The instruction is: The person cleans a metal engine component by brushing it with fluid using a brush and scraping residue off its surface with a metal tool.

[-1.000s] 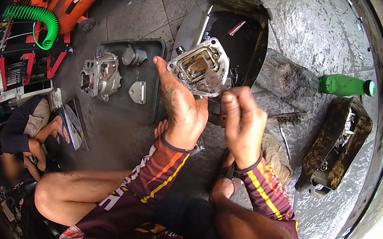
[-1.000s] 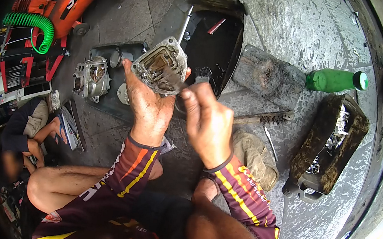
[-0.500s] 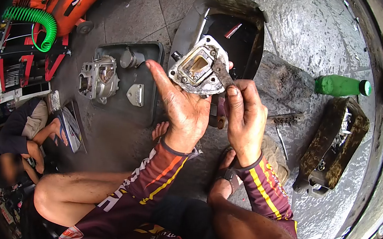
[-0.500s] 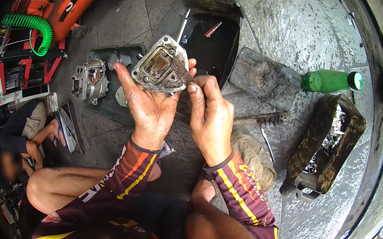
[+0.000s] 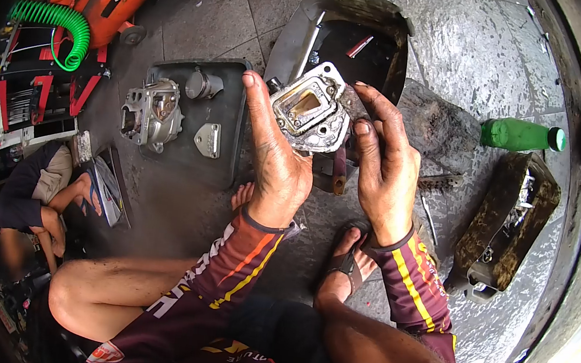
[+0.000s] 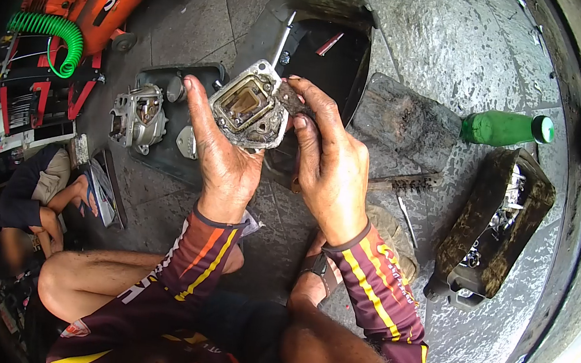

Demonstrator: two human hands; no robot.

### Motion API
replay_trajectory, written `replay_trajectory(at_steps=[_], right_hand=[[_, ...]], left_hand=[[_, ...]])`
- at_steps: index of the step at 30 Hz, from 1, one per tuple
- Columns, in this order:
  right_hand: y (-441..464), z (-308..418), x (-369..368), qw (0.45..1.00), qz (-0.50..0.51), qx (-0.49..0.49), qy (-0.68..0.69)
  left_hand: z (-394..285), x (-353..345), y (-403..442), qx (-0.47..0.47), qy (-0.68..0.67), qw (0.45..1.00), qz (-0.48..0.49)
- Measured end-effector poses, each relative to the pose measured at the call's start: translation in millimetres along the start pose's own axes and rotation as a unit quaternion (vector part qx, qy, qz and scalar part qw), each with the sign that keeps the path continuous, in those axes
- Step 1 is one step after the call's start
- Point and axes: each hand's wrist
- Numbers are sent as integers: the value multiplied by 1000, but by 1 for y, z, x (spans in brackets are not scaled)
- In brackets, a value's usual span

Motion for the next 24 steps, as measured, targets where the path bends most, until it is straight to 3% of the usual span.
replay_trajectory(at_steps=[3, 6, 8, 13, 15, 17, 20, 24], right_hand=[[1, 6, 3, 998, 2, -58, 30], [0, 3, 2, 999, 5, -34, 4], [-5, -5, -1, 997, -13, 68, -25], [-7, -2, 3, 998, 25, 48, -26], [3, 1, 9, 999, 20, 20, -17], [10, -2, 12, 998, 31, 53, -28], [5, 0, 12, 995, 64, 57, -50], [0, -2, 11, 994, 79, 47, -52]], left_hand=[[-4, -4, -7, 19, 12, 1000, 0], [-6, -5, -8, 39, 11, 999, 3], [-11, -9, -16, 40, 34, 998, 21], [-9, -1, -8, 65, 42, 996, 53], [-2, -4, -6, 24, 20, 999, -19], [-1, -2, -8, 13, 20, 999, -27], [-14, 2, -9, 98, 23, 993, 57], [-13, 1, -8, 47, 50, 998, 14]])
Point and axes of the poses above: each hand's wrist, its own y-axis towards the middle knuckle, its own x-axis out of the back of the hand, z = x × y, and after that the axes turned 12 degrees about x, right-handed
